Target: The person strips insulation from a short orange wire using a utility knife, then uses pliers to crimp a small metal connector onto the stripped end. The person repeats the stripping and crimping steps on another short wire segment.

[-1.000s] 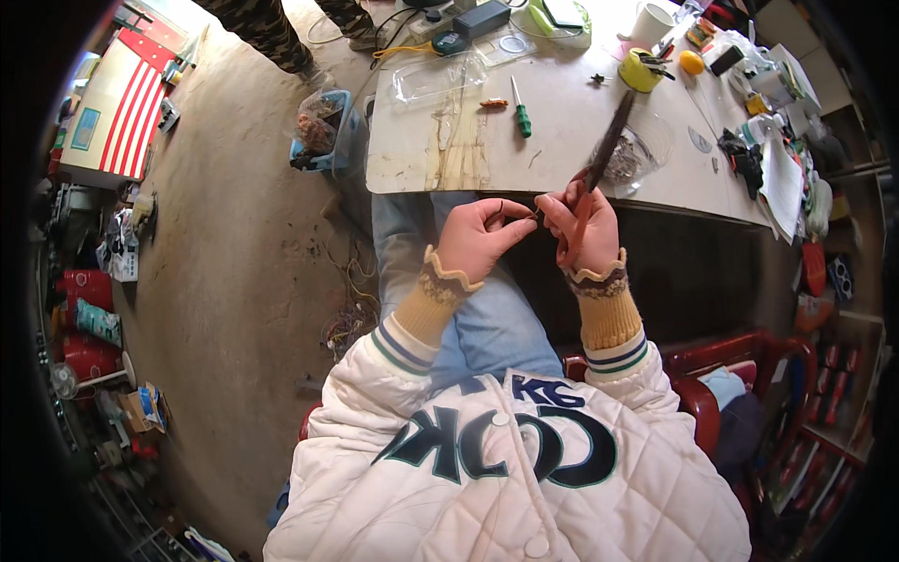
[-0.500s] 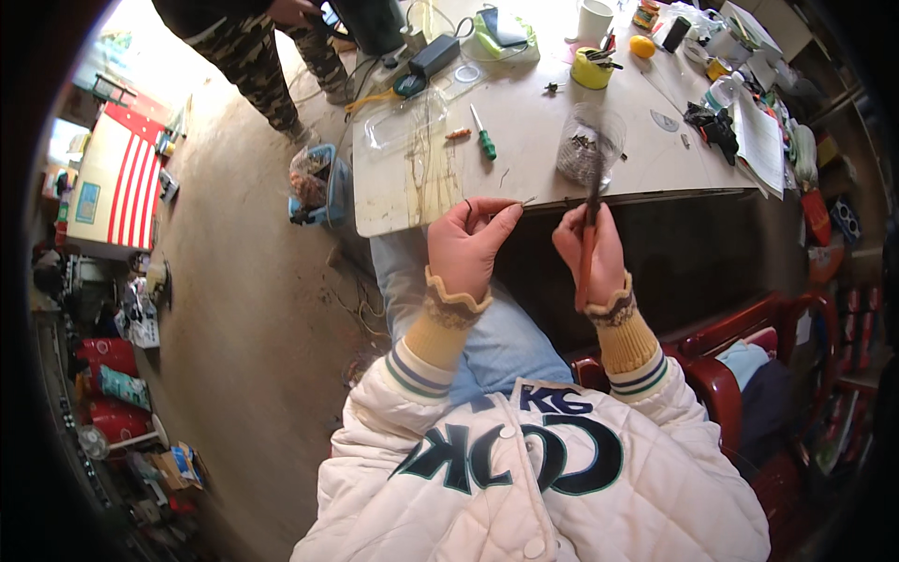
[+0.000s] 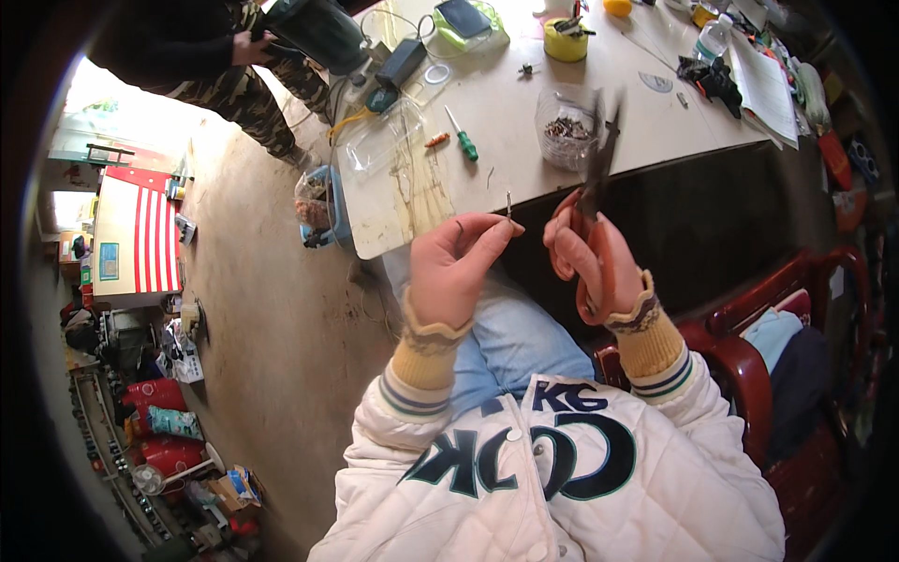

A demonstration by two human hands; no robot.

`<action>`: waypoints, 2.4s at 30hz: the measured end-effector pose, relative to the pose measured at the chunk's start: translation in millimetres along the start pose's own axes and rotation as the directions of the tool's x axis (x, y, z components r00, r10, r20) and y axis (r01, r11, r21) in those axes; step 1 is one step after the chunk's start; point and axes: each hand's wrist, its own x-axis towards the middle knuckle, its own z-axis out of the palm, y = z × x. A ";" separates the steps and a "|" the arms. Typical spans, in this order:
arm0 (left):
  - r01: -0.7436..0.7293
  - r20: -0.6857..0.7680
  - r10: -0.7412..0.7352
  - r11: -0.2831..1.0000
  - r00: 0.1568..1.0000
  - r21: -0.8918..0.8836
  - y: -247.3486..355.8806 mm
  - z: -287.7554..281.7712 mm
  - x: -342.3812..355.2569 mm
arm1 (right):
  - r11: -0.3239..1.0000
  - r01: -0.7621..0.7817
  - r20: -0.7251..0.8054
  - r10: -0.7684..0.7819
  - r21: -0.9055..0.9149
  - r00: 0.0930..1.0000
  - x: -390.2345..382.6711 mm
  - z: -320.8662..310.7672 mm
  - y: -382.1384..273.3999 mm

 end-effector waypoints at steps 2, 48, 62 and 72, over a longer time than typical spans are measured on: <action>0.011 0.070 -0.013 1.000 0.997 0.023 4.6 -4.2 -10.7 | 0.999 0.001 0.062 -0.004 0.052 0.998 0.6 1.9 -9.9; -0.178 -0.055 0.180 0.984 0.982 0.032 20.5 -8.5 -62.8 | 0.956 0.208 0.284 -0.145 -0.206 0.948 -14.0 3.8 -14.5; -0.141 0.009 0.147 0.933 0.989 0.330 25.9 -9.2 -72.3 | 0.979 -0.033 0.298 -0.029 0.203 0.954 2.5 34.7 -20.0; -0.212 -0.167 0.328 0.848 0.930 0.486 25.1 -18.0 -91.4 | 0.988 0.053 0.162 -0.029 -0.143 0.986 -15.8 51.7 -3.6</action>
